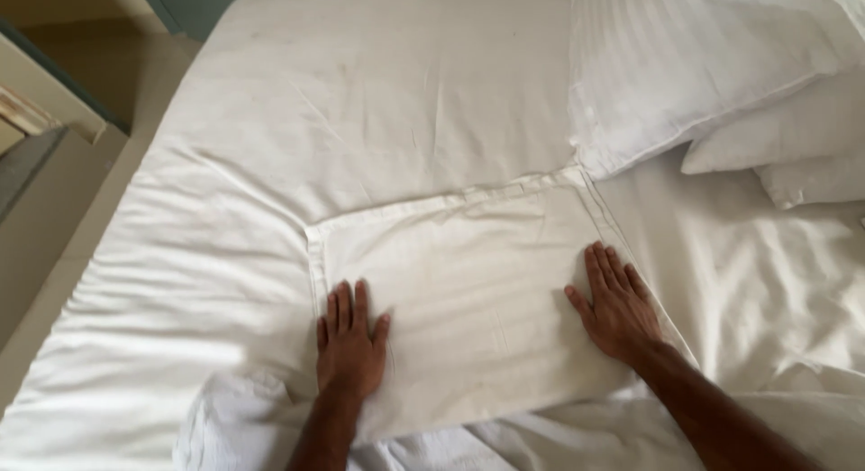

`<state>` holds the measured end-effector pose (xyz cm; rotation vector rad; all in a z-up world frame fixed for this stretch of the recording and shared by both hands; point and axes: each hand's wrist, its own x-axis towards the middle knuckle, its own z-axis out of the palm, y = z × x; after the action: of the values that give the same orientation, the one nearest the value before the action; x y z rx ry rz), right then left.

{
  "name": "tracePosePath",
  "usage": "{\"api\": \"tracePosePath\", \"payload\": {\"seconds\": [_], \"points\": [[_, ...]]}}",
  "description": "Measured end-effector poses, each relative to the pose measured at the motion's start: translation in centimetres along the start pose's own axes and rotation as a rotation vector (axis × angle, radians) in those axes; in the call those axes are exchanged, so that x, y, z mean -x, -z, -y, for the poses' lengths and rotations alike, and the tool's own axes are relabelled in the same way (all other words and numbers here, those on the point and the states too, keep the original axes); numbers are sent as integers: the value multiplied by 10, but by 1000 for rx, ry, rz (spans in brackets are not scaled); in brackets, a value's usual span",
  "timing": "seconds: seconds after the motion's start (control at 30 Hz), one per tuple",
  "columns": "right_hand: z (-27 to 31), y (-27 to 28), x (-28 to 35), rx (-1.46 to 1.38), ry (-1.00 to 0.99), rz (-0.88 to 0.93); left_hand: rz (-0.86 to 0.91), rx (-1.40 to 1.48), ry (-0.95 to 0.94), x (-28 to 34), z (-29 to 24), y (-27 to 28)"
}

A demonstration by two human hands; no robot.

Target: The person folds a white pillowcase on a bed. They smooth the fabric, fold it in half, and then fold it again into a smaller rectangle, pressing down to flatten the folds.

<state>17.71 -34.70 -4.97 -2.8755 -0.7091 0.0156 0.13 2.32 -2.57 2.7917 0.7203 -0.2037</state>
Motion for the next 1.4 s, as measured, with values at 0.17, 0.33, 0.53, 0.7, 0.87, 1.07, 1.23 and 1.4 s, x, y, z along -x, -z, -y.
{"api": "tracePosePath", "payload": {"seconds": [0.17, 0.33, 0.53, 0.7, 0.87, 1.07, 1.23, 1.4], "points": [[9, 6, 7, -30, -259, 40, 71, -36, 196, 13, -27, 20], [43, 5, 16, -4, -122, -7, 81, -165, -112, 25, -87, 7], [87, 8, 44, 25, 206, 149, 116, -41, -315, 50, -121, -11], [67, 1, 46, 33, 175, 97, 106, -29, -303, 59, -110, -2], [47, -3, 43, -34, -53, 90, 275, -175, -156, 56, -91, 14], [27, -10, 44, -56, -160, 50, 261, -84, 27, 47, -54, 27], [18, -15, 45, -50, -203, 35, 98, 28, 90, 27, -2, -9], [7, -10, 47, -81, -279, 51, 128, 8, 213, 37, -7, 10]]}}
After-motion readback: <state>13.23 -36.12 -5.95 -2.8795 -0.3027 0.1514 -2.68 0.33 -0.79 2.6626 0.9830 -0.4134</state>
